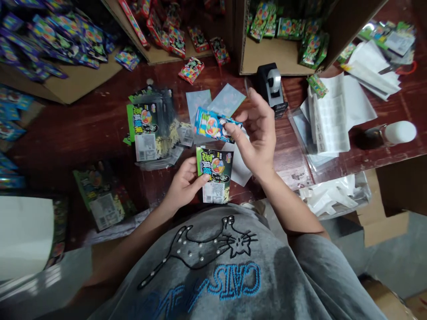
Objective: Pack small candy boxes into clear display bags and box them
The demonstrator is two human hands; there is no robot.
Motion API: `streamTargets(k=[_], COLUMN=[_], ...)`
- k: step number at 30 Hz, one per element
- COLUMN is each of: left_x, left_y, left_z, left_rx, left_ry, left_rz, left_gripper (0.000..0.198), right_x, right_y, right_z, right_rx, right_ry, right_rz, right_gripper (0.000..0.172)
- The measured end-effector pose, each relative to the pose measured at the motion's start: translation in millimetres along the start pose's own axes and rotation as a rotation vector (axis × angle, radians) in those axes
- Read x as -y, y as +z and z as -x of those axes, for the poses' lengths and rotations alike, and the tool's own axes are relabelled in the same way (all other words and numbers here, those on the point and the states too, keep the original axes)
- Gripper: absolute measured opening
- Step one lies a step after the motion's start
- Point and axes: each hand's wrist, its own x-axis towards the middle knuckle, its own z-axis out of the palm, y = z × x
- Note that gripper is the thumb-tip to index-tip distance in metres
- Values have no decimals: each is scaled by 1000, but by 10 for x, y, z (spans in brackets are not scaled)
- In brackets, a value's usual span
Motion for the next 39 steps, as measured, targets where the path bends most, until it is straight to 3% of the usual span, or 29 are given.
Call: streamTargets(k=[2, 8, 14, 19, 26, 32, 39], left_x=[-25, -5, -24, -198, -221, -286, -233], left_y=[5, -9, -56, -155, -220, -246, -190], left_z=[-36, 23, -35, -272, -367, -401, -301], left_rx=[-7, 28, 106, 111, 118, 239, 94], left_ry=[-11, -36, -26, 52, 14, -15, -39], left_rz=[0, -11, -20, -45, -70, -66, -25], left_gripper=[42, 38, 39, 68, 74, 62, 69], right_x=[5, -64, -5, -35, -128, -128, -11], right_y=[36, -249, -485, -383, -376, -410, -412], right_z=[32, 157, -56, -73, 82, 60, -158], right_rx=[-12, 295, 518, 553, 498, 520, 739], right_ry=[0, 79, 95, 106, 115, 98, 16], right_rz=[39, 134, 165, 75, 91, 92, 144], right_gripper=[65, 74, 76, 82, 84, 82, 73])
